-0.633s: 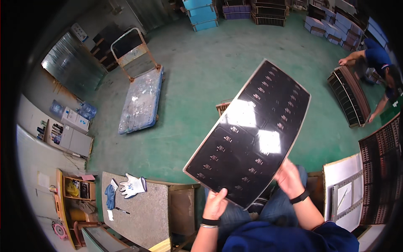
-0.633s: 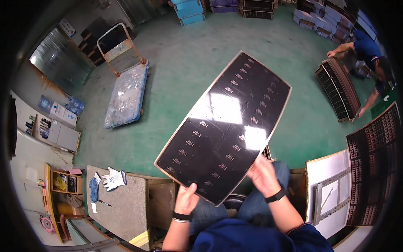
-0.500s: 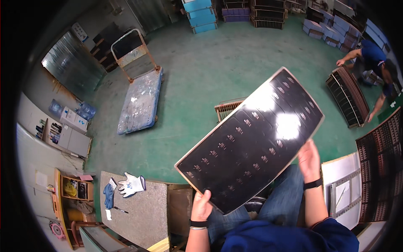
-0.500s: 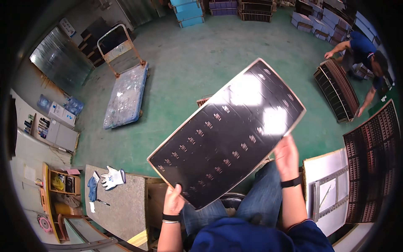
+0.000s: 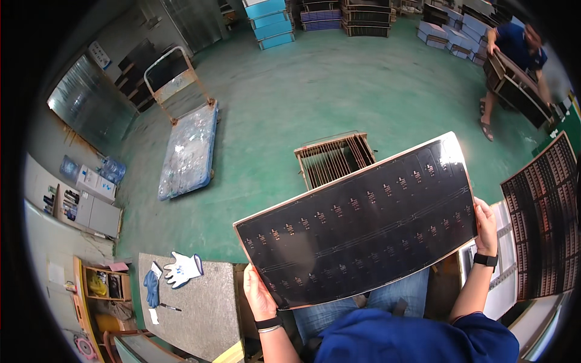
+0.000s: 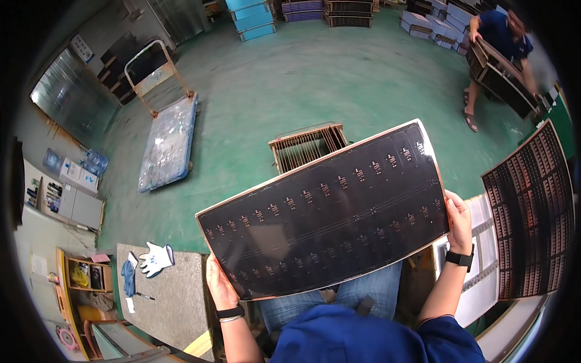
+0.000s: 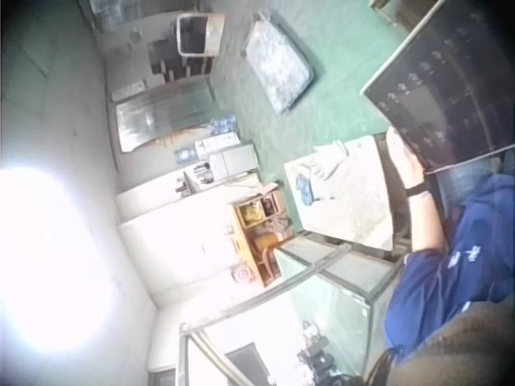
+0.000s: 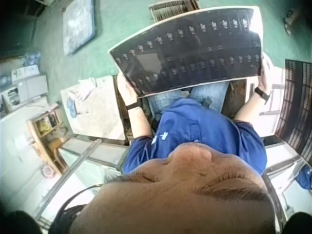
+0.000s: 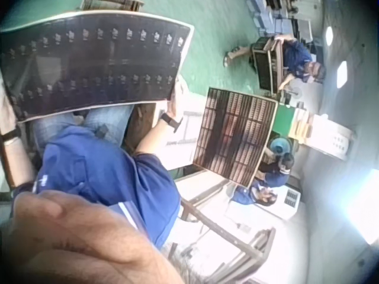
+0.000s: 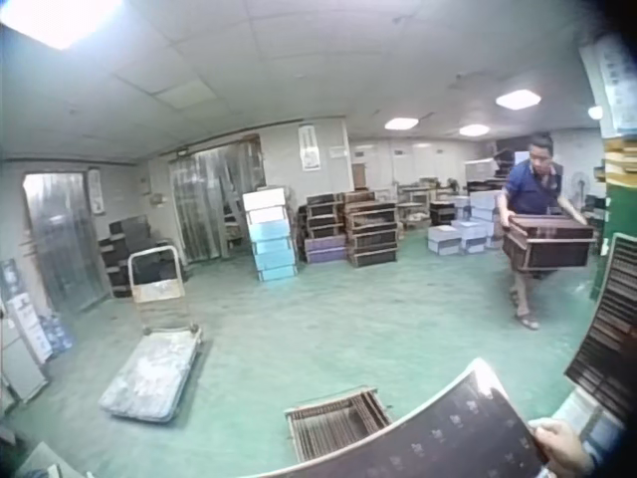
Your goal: Inspecting flat solar or circuit panels and placing them into a vertical storage rack.
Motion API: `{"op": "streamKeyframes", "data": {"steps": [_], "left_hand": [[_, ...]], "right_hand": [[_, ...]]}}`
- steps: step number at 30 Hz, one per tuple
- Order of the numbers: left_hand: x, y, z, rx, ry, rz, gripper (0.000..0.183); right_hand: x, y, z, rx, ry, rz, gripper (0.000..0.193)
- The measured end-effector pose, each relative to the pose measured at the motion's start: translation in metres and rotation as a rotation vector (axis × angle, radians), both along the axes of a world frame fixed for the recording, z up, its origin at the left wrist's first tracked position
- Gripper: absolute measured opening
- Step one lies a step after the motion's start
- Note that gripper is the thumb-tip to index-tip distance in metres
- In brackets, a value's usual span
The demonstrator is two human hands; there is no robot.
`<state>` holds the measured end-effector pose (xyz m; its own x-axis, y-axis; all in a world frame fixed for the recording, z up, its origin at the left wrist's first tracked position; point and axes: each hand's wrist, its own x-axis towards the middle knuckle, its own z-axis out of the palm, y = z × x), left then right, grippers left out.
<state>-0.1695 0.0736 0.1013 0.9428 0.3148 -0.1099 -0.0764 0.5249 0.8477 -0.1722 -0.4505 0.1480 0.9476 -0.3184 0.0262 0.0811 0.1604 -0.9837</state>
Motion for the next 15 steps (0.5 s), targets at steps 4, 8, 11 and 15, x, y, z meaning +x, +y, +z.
{"op": "streamKeyframes", "data": {"steps": [4,8,11,15], "left_hand": [[-0.002,0.002,0.000,0.033,-0.049,0.079,0.021],[-0.002,0.007,0.003,0.074,-0.154,-0.026,0.010],[0.002,0.000,0.005,0.066,-0.235,-0.068,0.006],[0.002,-0.007,0.005,-0.085,-0.068,-0.116,0.016]], "right_hand": [[-0.001,-0.009,-0.004,-0.094,-0.028,0.053,0.034],[0.008,-0.006,-0.011,0.014,-0.169,-0.108,0.022],[0.023,0.028,-0.006,0.188,-0.347,-0.270,0.022],[0.036,0.011,-0.028,0.838,-0.342,0.020,0.026]]}}
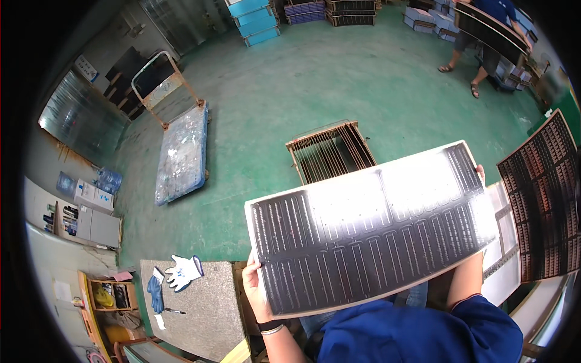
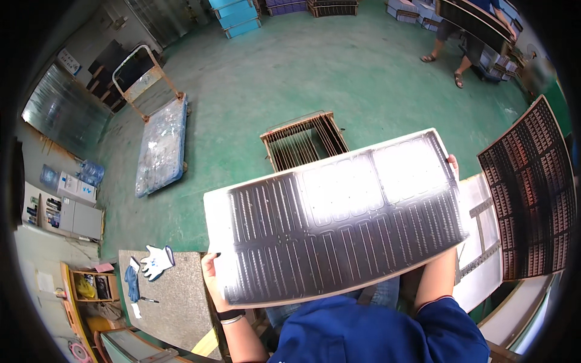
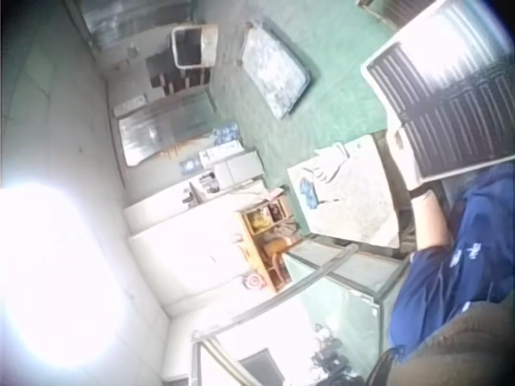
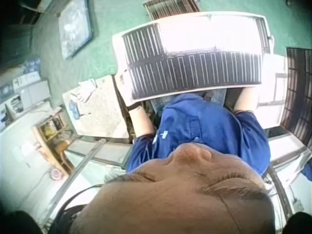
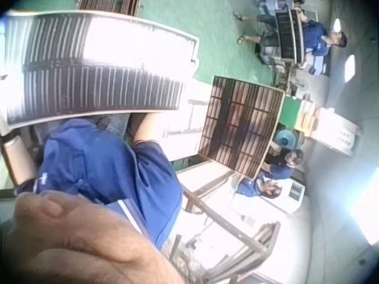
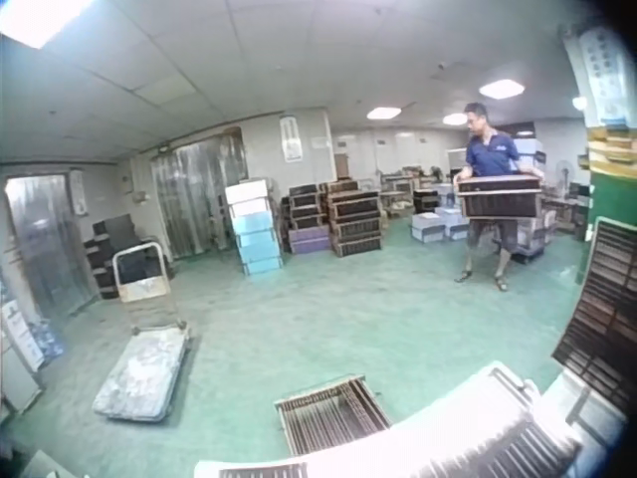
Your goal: Inspecting flat solar or circuit panels and placing them into a vertical storage rack.
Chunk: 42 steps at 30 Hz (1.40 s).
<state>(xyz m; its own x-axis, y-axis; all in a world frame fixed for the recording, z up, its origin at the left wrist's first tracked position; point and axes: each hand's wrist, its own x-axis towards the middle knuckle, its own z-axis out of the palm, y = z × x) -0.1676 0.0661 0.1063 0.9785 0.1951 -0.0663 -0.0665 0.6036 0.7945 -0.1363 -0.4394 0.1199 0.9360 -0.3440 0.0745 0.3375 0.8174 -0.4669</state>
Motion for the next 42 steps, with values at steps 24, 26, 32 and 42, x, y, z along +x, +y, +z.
{"op": "streamKeyframes", "data": {"steps": [24,26,32,42], "left_hand": [[-0.005,0.002,-0.024,0.222,0.237,-0.034,0.025],[-0.005,0.005,-0.027,0.226,0.230,-0.057,0.026],[-0.003,0.011,-0.036,0.225,0.227,-0.093,0.029],[0.001,-0.009,-0.037,0.211,0.169,0.119,0.028]], "right_hand": [[0.022,0.021,-0.006,0.035,0.054,0.003,0.043],[0.021,0.023,-0.010,0.047,0.033,0.008,0.043],[0.009,0.025,-0.021,0.076,-0.018,0.013,0.044],[-0.016,0.099,-0.025,0.279,0.135,0.258,0.048]]}}
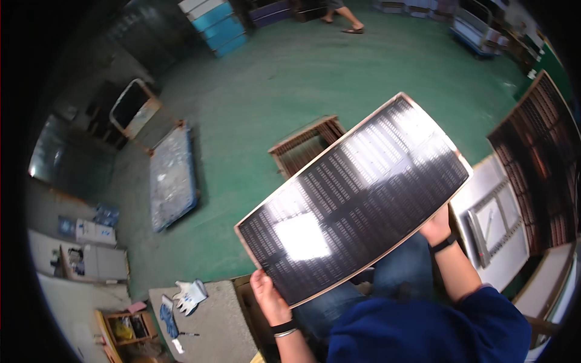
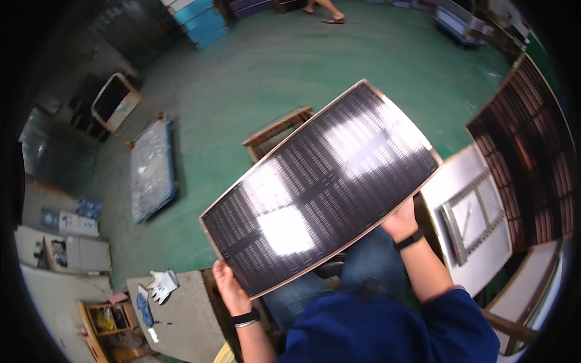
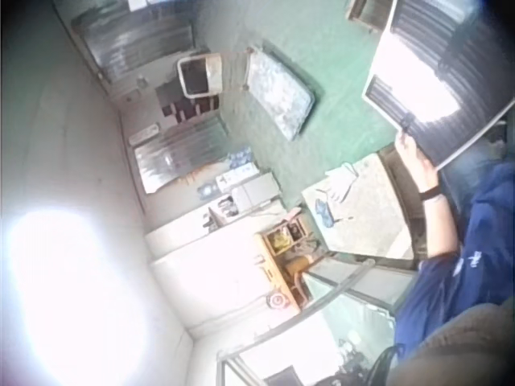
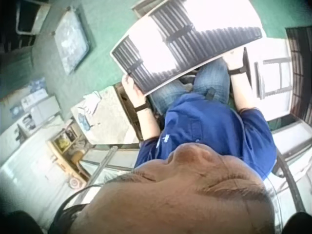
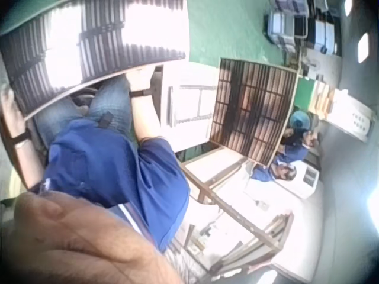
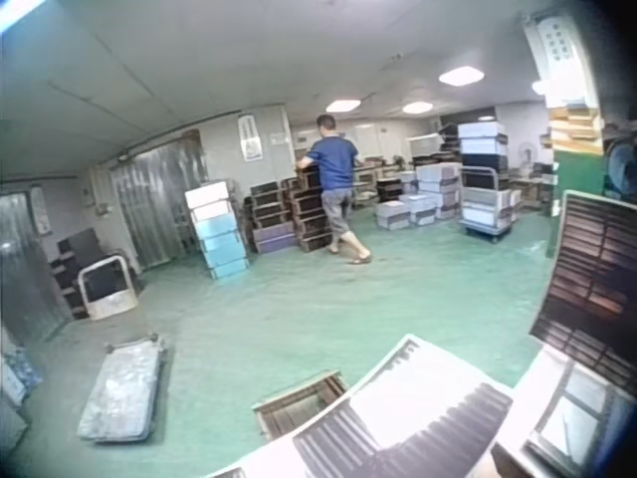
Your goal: Inspecting flat solar or circuit panels and placing them into a vertical storage rack.
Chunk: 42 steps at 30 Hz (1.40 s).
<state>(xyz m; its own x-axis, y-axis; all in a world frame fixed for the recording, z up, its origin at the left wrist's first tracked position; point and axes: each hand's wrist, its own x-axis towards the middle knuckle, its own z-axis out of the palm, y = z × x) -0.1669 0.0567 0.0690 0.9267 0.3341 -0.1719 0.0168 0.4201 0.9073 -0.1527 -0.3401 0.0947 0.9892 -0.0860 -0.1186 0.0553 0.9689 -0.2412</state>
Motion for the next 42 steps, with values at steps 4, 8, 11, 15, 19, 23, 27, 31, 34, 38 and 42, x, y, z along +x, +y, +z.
{"op": "streamKeyframes", "data": {"steps": [4,8,11,15,19,23,27,31,34,38,42], "left_hand": [[0.004,-0.049,0.016,-0.302,-0.074,-0.043,0.024],[-0.007,-0.096,0.015,-0.506,0.077,-0.249,0.031],[-0.007,-0.101,-0.001,-0.251,0.201,-0.518,0.035],[0.000,-0.071,-0.048,0.537,0.116,-0.594,0.028],[0.010,-0.056,-0.070,0.792,0.067,-0.374,0.024],[0.019,-0.057,-0.068,0.694,0.164,-0.375,0.025],[0.022,-0.056,-0.068,0.596,0.238,-0.343,0.024],[0.025,-0.057,-0.067,0.541,0.273,-0.325,0.024],[0.026,-0.059,-0.068,0.556,0.266,-0.336,0.023],[0.027,-0.060,-0.067,0.588,0.262,-0.354,0.023],[0.026,-0.059,-0.067,0.612,0.262,-0.361,0.022]], "right_hand": [[-0.024,0.077,0.027,-0.063,0.002,0.290,0.072],[-0.029,0.138,0.012,-0.746,0.145,-0.123,0.050],[0.008,0.110,0.003,-0.856,0.163,-0.317,0.041],[0.057,0.039,-0.032,-1.407,0.213,-0.473,0.038],[0.093,0.005,-0.081,-1.817,0.183,-0.548,0.035],[0.126,0.013,-0.131,-1.979,0.110,-0.483,0.035],[0.136,0.015,-0.170,-2.011,0.287,-0.142,0.034],[0.142,0.006,-0.180,-2.001,0.250,-0.199,0.035],[0.148,0.000,-0.183,-1.988,0.197,-0.212,0.035],[0.162,-0.001,-0.177,-1.995,0.221,-0.126,0.035],[0.173,0.002,-0.178,-2.044,0.251,-0.063,0.035]]}}
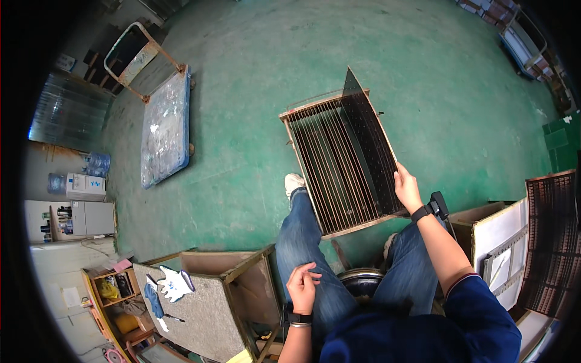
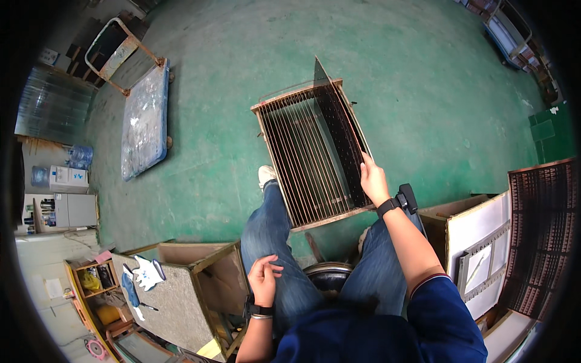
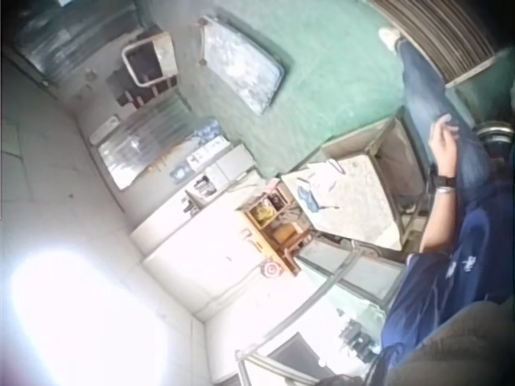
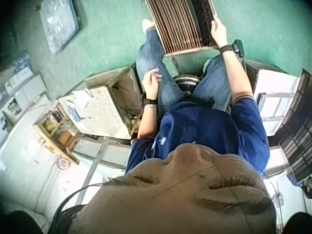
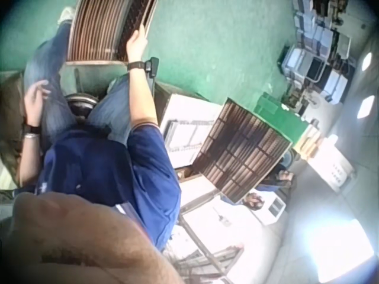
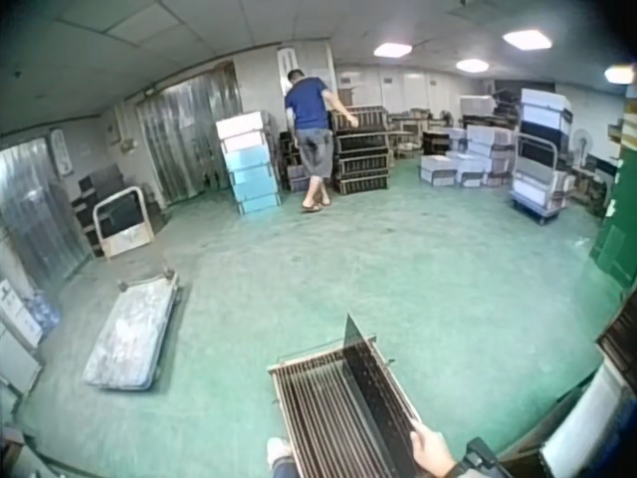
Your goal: Inspecting flat solar or circuit panels and placing them into a vertical storage rack.
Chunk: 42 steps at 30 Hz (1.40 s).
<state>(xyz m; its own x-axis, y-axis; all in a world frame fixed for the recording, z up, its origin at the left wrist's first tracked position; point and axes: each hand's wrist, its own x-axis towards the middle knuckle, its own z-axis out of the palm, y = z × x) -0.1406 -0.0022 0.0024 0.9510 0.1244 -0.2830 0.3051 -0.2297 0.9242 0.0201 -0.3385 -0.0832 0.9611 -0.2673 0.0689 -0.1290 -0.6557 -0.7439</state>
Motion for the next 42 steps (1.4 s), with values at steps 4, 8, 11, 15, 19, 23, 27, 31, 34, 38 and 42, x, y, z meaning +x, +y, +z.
{"op": "streamKeyframes", "data": {"steps": [4,8,11,15,19,23,27,31,34,38,42], "left_hand": [[0.000,-0.001,0.000,-0.004,0.015,0.001,0.021],[0.000,0.000,-0.003,-0.009,0.021,0.034,0.022],[0.003,-0.001,0.002,-0.020,0.027,0.038,0.022],[0.005,-0.002,0.005,-0.006,0.033,0.024,0.022],[0.005,-0.003,0.003,-0.015,0.025,0.029,0.022],[0.004,-0.002,0.002,-0.020,0.052,0.042,0.023],[0.002,-0.002,0.004,-0.009,0.089,0.028,0.022],[0.003,0.002,0.005,-0.002,0.088,0.013,0.022],[0.006,-0.001,0.006,-0.014,0.089,-0.005,0.022],[0.007,-0.004,0.008,-0.018,0.089,0.004,0.022],[0.006,-0.003,0.006,-0.050,0.040,0.016,0.021]], "right_hand": [[0.001,0.004,-0.006,-0.016,0.058,-0.012,0.035],[-0.009,0.009,-0.003,-0.010,-0.092,-0.001,0.036],[-0.017,0.006,0.000,0.027,-0.072,-0.020,0.036],[-0.005,0.007,0.000,0.020,0.020,-0.024,0.035],[0.011,0.011,-0.031,-0.076,0.030,0.024,0.034],[0.013,0.020,-0.059,-0.187,0.258,0.108,0.041],[0.007,0.040,-0.084,-0.198,0.203,0.197,0.048],[0.004,0.050,-0.137,-0.174,0.461,0.202,0.053],[0.003,0.044,-0.164,-0.108,0.430,0.158,0.044],[0.003,0.040,-0.158,-0.173,0.453,0.130,0.031],[0.003,0.030,-0.050,-0.214,0.251,0.237,0.021]]}}
